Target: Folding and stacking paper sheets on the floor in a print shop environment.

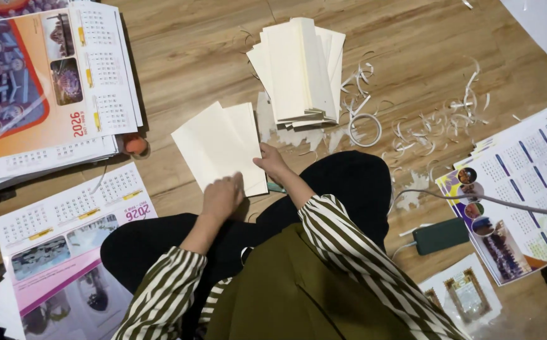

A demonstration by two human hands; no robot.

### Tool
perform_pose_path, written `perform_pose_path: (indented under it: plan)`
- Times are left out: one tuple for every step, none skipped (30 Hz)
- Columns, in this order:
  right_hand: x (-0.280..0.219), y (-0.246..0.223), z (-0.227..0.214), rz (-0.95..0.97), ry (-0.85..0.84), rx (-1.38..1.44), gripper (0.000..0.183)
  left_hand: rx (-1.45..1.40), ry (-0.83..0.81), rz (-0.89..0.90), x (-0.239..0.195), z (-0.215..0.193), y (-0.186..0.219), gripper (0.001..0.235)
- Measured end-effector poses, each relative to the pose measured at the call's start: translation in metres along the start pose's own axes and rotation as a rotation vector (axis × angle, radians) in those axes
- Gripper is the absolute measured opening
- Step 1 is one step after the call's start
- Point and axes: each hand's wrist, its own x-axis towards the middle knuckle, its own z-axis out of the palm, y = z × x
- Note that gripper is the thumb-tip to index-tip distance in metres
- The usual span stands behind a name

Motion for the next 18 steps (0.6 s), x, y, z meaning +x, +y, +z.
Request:
perform_pose_path:
  plan:
    - [-0.010, -0.007, 0.005, 0.000, 0.006, 0.003, 0.041, 0.002, -0.002, 0.006, -0.013, -0.032, 0.003, 0.049]
    - [-0.017, -0.016, 0.008, -0.062, 0.021, 0.031, 0.040, -0.191, 0.318, -0.031, -0.022, -0.065, 0.004, 0.059]
    - [-0.023, -0.026, 0.011, -0.123, 0.036, 0.059, 0.038, -0.387, 0.635, -0.070, -0.030, -0.098, 0.007, 0.073]
    - [-0.028, -0.034, 0.014, -0.130, 0.051, 0.063, 0.038, -0.387, 0.634, -0.052, -0.027, -0.096, -0.005, 0.073]
    - [-0.033, -0.041, 0.017, -0.231, 0.011, 0.086, 0.034, -0.601, 0.734, -0.193, -0.023, -0.094, -0.015, 0.093]
    - [-0.039, -0.047, 0.020, -0.327, -0.034, 0.106, 0.031, -0.817, 0.823, -0.345, -0.022, -0.090, -0.026, 0.116]
    - [-0.050, -0.062, 0.027, -0.329, -0.023, 0.108, 0.031, -0.819, 0.818, -0.335, -0.022, -0.083, -0.035, 0.116]
    - [-0.059, -0.078, 0.034, -0.416, 0.005, 0.078, 0.026, -1.096, 0.838, -0.258, -0.021, -0.076, -0.045, 0.105]
    - [-0.068, -0.094, 0.041, -0.502, 0.033, 0.046, 0.021, -1.372, 0.845, -0.175, -0.021, -0.069, -0.055, 0.096]
    - [-0.068, -0.094, 0.040, -0.506, 0.037, 0.047, 0.021, -1.372, 0.843, -0.169, -0.025, -0.082, -0.047, 0.096]
    - [-0.066, -0.093, 0.039, -0.544, 0.035, 0.042, 0.021, -1.408, 0.880, -0.224, -0.029, -0.095, -0.039, 0.101]
    - [-0.067, -0.090, 0.038, -0.578, 0.031, 0.038, 0.022, -1.442, 0.916, -0.286, -0.035, -0.107, -0.031, 0.106]
    - [-0.067, -0.087, 0.036, -0.577, 0.032, 0.040, 0.022, -1.441, 0.914, -0.287, -0.036, -0.105, -0.032, 0.106]
    - [-0.066, -0.086, 0.033, -0.593, 0.014, 0.032, 0.044, -1.468, 0.895, -0.183, -0.036, -0.104, -0.032, 0.084]
    - [-0.065, -0.084, 0.030, -0.609, -0.003, 0.023, 0.066, -1.492, 0.875, -0.078, -0.035, -0.103, -0.033, 0.067]
    - [-0.053, -0.057, 0.025, -0.611, -0.003, 0.022, 0.066, -1.492, 0.876, -0.076, -0.031, -0.084, -0.037, 0.067]
    - [-0.040, -0.031, 0.020, -0.542, 0.041, 0.088, 0.068, -1.438, 0.834, -0.105, -0.028, -0.065, -0.040, 0.056]
    - [-0.028, -0.004, 0.016, -0.471, 0.082, 0.154, 0.070, -1.382, 0.792, -0.135, -0.025, -0.046, -0.045, 0.045]
